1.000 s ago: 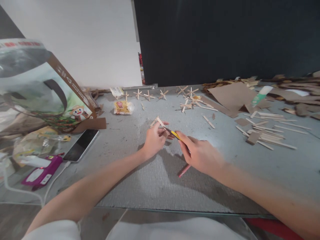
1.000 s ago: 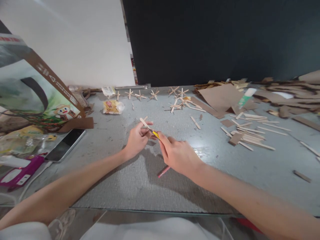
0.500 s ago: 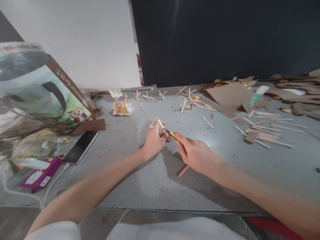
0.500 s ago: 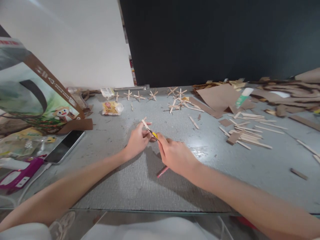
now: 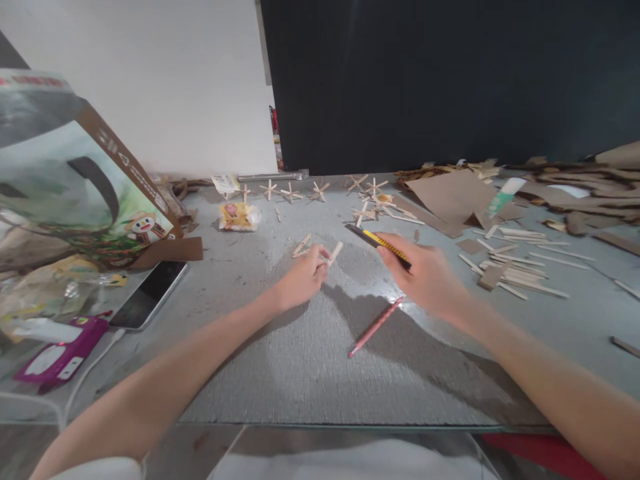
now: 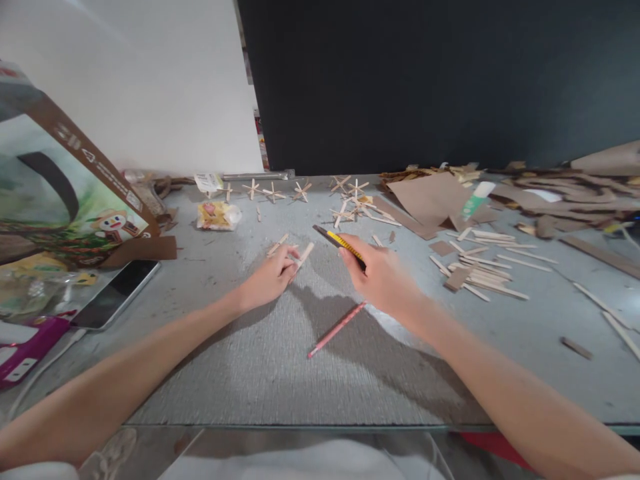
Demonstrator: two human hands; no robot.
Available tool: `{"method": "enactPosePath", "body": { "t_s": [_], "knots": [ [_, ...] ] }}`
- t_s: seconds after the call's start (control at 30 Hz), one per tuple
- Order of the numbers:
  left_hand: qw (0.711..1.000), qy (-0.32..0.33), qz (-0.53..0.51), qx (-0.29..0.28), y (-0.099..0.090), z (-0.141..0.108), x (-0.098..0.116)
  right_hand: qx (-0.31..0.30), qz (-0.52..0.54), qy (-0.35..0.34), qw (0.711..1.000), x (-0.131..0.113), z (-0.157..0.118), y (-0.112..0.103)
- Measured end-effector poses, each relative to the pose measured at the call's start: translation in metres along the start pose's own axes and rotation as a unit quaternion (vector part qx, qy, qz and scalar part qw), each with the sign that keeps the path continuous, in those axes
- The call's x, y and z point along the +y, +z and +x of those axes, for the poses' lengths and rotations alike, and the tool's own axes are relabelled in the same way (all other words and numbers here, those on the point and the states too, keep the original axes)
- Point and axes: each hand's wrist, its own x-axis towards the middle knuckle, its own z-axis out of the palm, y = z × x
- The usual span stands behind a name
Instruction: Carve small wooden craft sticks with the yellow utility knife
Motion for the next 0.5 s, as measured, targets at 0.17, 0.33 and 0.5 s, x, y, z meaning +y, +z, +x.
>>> {"method": "enactPosePath", "body": {
  "t_s": [0.17, 0.33, 0.5],
  "knots": [
    [0.991, 0.049, 0.113, -0.056, -0.003, 0.002, 0.001, -0.033, -0.026, 0.024, 0.999, 0.01, 0.006, -0.012],
    [0.979, 0.079, 0.162, -0.096, -0.007, 0.003, 0.004, -0.165, -0.014, 0.036, 0.986, 0.006, 0.015, -0.026],
    [0.974, 0.086, 0.19, -0.09, -0.01, 0.003, 0.002, -0.255, -0.047, -0.036, 0.965, 0.011, 0.031, -0.031]
  ]
}}
